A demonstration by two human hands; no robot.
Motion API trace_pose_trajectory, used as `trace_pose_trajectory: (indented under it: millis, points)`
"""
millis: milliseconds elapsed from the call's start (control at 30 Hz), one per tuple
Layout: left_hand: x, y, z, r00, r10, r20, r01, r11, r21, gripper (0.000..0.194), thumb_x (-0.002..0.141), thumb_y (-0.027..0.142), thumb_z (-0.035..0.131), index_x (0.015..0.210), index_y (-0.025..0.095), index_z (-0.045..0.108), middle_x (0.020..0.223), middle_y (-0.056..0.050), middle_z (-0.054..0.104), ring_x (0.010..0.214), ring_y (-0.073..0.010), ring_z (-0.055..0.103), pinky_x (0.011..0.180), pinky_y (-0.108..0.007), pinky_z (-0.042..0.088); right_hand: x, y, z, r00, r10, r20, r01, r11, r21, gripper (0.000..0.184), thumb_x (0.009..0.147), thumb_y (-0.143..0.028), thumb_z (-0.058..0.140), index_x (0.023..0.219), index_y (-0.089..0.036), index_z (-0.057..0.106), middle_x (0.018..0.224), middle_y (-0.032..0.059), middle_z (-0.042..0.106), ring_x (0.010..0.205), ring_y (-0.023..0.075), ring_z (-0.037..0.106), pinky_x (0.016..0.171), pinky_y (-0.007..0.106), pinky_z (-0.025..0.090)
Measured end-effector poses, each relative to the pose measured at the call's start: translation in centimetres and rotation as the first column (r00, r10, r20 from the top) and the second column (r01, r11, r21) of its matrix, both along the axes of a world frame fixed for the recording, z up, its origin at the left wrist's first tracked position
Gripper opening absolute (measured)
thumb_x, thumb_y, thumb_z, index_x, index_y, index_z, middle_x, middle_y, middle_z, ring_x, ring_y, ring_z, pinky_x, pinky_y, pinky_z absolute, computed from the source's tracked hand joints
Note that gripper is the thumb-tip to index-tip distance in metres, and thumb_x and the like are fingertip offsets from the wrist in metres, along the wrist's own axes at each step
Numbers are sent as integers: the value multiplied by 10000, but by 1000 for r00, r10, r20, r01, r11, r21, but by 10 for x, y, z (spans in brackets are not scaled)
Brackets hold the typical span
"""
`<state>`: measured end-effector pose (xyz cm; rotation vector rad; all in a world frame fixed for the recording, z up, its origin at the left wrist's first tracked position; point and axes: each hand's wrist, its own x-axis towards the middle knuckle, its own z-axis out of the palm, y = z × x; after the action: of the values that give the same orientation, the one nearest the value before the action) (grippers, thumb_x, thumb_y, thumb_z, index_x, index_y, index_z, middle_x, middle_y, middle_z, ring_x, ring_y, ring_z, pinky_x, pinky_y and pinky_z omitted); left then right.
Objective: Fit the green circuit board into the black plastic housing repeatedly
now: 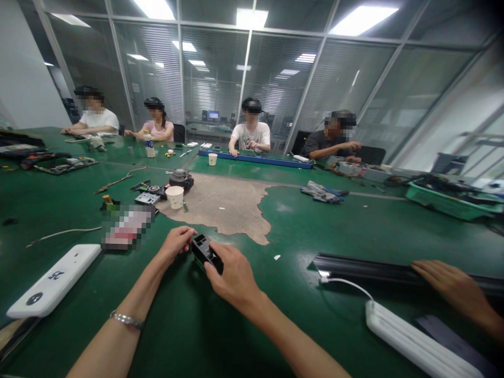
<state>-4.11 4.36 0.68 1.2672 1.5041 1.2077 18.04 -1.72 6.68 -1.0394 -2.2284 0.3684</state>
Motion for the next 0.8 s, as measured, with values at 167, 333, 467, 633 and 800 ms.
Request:
trace_pose_trajectory:
  millis: [167, 333, 467, 633, 800]
  points:
    - [-1, 2, -2, 1000, 20, 11, -20, 1000, -18, 384, 756, 508, 579, 887, 156, 659, 589, 33, 558, 371, -61, 447, 332, -161, 223, -4, -3, -10, 994, 2, 112, 0, 1000, -16, 482, 824, -261, 571, 1298, -212, 502, 1117, 98, 629, 1033, 247, 574, 893, 365, 463]
    - [-1, 2, 0, 1000, 20, 5, -20, 999, -25, 371, 760, 498, 572, 891, 162, 656, 614, 29, 568, 381, -59, 453, 334, -157, 231, -3, -2, -17, 989, 21, 147, -13, 998, -58, 520, 827, -342, 597, 1317, -211, 487, 1154, 111, 617, 1045, 259, 573, 904, 386, 463]
    - [0, 1, 1, 1000, 22, -8, -22, 999, -27, 361, 763, 489, 575, 882, 158, 659, 611, 24, 571, 381, -59, 452, 336, -157, 239, -4, 1, -23, 996, 24, 87, -20, 999, -42, 593, 840, -364, 585, 1379, -173, 428, 1218, 127, 598, 1101, 270, 558, 954, 410, 441]
    - [-1, 2, -1, 1000, 19, -2, -19, 1000, -23, 372, 767, 498, 576, 894, 158, 658, 609, 28, 562, 383, -57, 451, 335, -153, 236, -4, 5, -20, 1000, 25, 4, -25, 998, -52, 438, 823, -255, 573, 1254, -181, 560, 1128, 97, 657, 1036, 242, 605, 938, 378, 459]
    - [0, 1, 1, 1000, 10, 7, -10, 1000, -21, 384, 750, 516, 596, 862, 153, 652, 582, 30, 560, 373, -60, 444, 339, -161, 234, 6, 20, -2, 980, -25, -198, 15, 999, -51, 418, 828, -277, 569, 1236, -192, 581, 1180, 75, 654, 1063, 218, 613, 950, 358, 463]
